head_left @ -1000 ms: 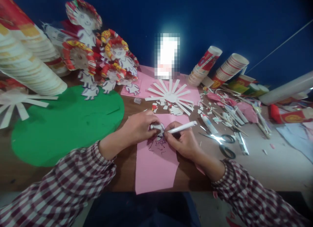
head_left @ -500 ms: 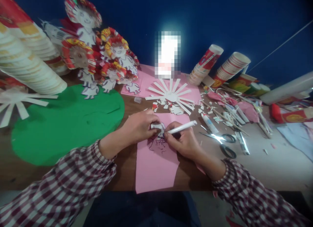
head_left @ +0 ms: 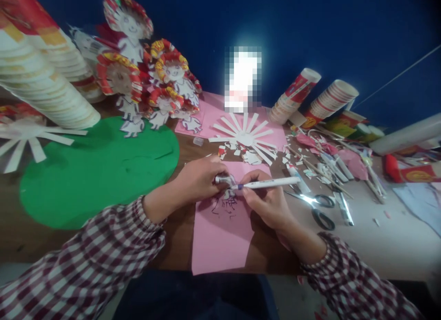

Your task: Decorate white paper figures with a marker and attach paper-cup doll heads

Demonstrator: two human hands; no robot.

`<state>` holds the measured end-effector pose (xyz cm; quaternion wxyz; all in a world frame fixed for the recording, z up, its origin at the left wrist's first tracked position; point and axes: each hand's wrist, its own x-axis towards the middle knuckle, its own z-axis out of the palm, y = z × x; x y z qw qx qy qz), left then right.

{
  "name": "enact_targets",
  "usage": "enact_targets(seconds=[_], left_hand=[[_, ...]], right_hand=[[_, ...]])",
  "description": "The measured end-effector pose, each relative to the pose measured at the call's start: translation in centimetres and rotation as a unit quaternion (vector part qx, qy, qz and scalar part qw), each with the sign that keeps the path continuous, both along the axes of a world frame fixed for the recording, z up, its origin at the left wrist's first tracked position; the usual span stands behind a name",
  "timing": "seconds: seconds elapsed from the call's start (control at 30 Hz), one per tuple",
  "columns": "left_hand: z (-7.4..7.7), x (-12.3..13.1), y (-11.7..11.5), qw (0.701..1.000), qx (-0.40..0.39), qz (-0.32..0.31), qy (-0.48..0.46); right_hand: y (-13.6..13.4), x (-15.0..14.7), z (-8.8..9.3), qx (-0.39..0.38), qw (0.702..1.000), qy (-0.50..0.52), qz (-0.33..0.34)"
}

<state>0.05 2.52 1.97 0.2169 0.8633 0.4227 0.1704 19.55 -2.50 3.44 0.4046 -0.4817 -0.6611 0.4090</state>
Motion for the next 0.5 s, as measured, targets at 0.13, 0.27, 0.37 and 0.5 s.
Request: enact_targets(seconds=[0.13,0.27,0.37,0.5], left_hand=[[-0.12,-0.21,0.02,1.0,0.002,-0.001,0.003],[-0.28,-0.3,0.09,1.0,-0.002,-0.005,0.011],[-0.3,-0.19,0.1,1.0,0.001,-0.001,0.013],[-0.27,-0.02,0.11,1.0,0.009,0.001,0.02]], right_hand=[[-0.64,-0.51,-0.09,0.003,1.0,-0.01,0.006],[-0.91,-0.72,-0.48,0.046,0.994,-0.101,0.005],[-0.75,-0.77,-0.47,0.048,0.987,-0.152,0.009],[-0.6,-0.85,-0.35,0.06,0.983,-0.171,0.017]])
